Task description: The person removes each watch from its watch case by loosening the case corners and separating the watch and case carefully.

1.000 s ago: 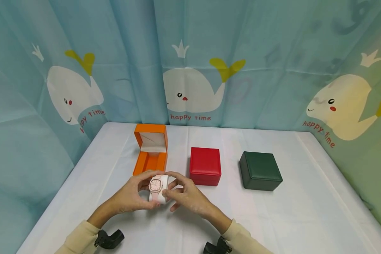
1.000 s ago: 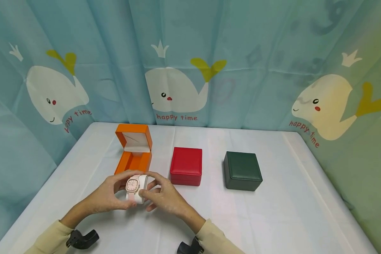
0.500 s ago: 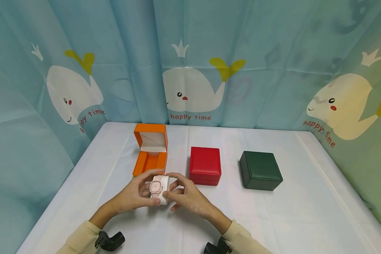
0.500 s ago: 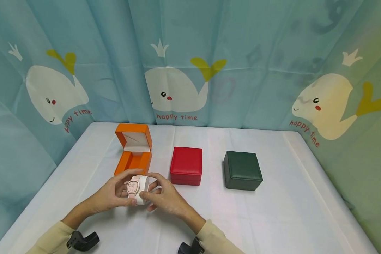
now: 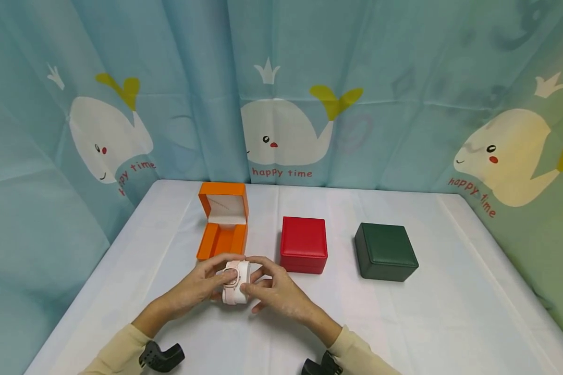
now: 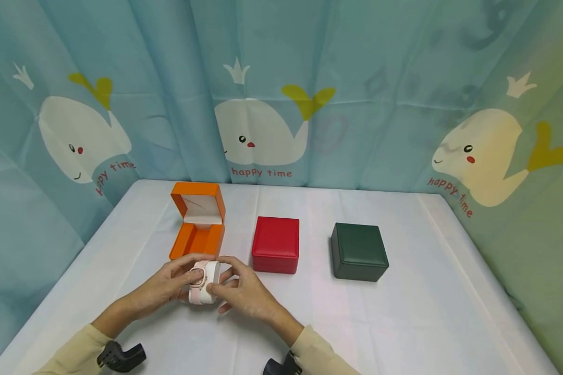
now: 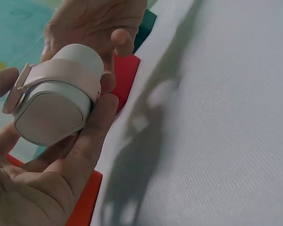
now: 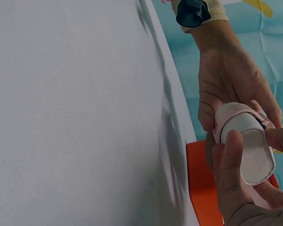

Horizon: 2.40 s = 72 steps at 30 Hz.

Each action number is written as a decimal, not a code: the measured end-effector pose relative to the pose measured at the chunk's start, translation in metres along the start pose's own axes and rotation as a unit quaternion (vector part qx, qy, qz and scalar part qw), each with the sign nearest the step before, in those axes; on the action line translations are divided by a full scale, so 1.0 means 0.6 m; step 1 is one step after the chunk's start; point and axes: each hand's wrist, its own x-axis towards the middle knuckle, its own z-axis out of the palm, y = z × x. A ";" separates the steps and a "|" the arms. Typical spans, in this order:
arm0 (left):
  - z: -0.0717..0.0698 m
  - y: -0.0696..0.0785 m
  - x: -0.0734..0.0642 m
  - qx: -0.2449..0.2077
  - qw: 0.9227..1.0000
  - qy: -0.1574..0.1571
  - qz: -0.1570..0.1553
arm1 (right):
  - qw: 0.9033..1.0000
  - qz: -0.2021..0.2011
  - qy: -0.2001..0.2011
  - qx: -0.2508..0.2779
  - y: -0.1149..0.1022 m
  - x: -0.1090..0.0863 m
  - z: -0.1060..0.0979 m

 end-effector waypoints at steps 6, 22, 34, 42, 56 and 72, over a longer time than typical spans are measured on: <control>-0.003 -0.003 -0.006 -0.044 0.999 -0.007 -0.007 | 1.000 -0.003 -0.003 0.002 -0.001 -0.001 0.004; -0.013 -0.006 -0.011 -0.047 0.999 -0.009 0.020 | 1.000 -0.008 0.017 0.011 0.003 0.000 0.012; -0.008 -0.012 -0.006 -0.051 0.999 -0.001 0.009 | 1.000 0.009 0.021 0.004 0.007 -0.002 0.015; -0.007 -0.014 0.002 -0.045 0.999 -0.007 0.015 | 1.000 0.000 0.014 -0.005 0.007 -0.001 0.012; -0.002 -0.010 -0.001 -0.050 0.998 -0.015 0.039 | 1.000 -0.016 -0.006 0.014 0.004 0.003 0.012; -0.009 -0.009 -0.009 -0.057 0.997 -0.020 0.043 | 1.000 -0.019 -0.014 -0.008 -0.004 0.002 0.017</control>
